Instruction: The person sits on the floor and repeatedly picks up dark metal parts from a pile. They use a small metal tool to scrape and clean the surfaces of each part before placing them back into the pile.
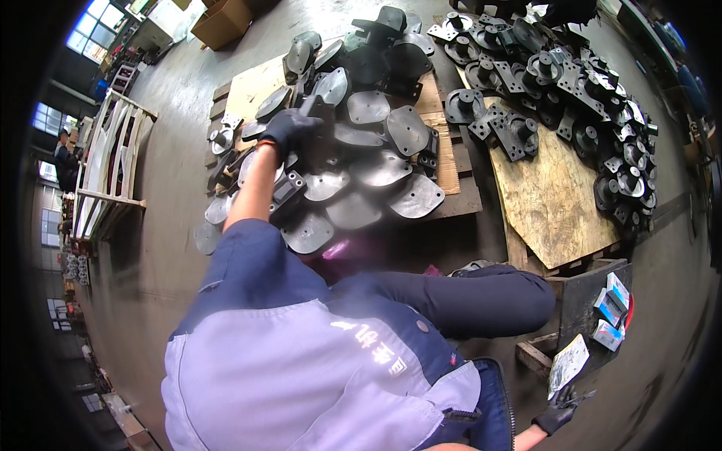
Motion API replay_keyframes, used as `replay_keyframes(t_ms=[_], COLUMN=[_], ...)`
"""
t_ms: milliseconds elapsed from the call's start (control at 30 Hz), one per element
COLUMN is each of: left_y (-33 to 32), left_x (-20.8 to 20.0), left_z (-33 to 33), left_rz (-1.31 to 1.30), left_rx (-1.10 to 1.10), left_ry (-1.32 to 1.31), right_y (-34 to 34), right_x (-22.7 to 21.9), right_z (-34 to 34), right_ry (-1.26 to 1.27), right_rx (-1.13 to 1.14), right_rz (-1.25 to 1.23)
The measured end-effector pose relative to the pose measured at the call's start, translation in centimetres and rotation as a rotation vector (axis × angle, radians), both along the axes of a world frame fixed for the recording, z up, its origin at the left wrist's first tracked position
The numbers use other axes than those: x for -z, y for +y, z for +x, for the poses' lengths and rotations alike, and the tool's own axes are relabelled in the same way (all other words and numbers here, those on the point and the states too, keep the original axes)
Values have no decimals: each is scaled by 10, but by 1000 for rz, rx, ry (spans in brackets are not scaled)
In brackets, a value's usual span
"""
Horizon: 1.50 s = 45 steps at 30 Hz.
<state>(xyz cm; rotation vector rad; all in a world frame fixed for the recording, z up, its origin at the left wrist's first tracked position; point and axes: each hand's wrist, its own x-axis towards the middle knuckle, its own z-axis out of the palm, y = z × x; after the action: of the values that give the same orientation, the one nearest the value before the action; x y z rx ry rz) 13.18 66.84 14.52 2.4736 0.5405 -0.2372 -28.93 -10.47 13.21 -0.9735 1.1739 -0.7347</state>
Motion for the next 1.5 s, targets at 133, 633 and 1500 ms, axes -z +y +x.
replay_keyframes(t_ms=[133,633,1500], left_y=[100,-18,-685], left_x=[18,150,169], left_z=[21,-93,69], left_rz=[207,929,-52], left_rx=[-9,-221,1108], left_ry=[86,13,-326], right_y=[-2,-33,0], right_x=[5,22,1], right_z=[-4,-49,-25], right_ry=[5,-347,-384], right_rx=[8,68,397], right_rz=[-3,211,20])
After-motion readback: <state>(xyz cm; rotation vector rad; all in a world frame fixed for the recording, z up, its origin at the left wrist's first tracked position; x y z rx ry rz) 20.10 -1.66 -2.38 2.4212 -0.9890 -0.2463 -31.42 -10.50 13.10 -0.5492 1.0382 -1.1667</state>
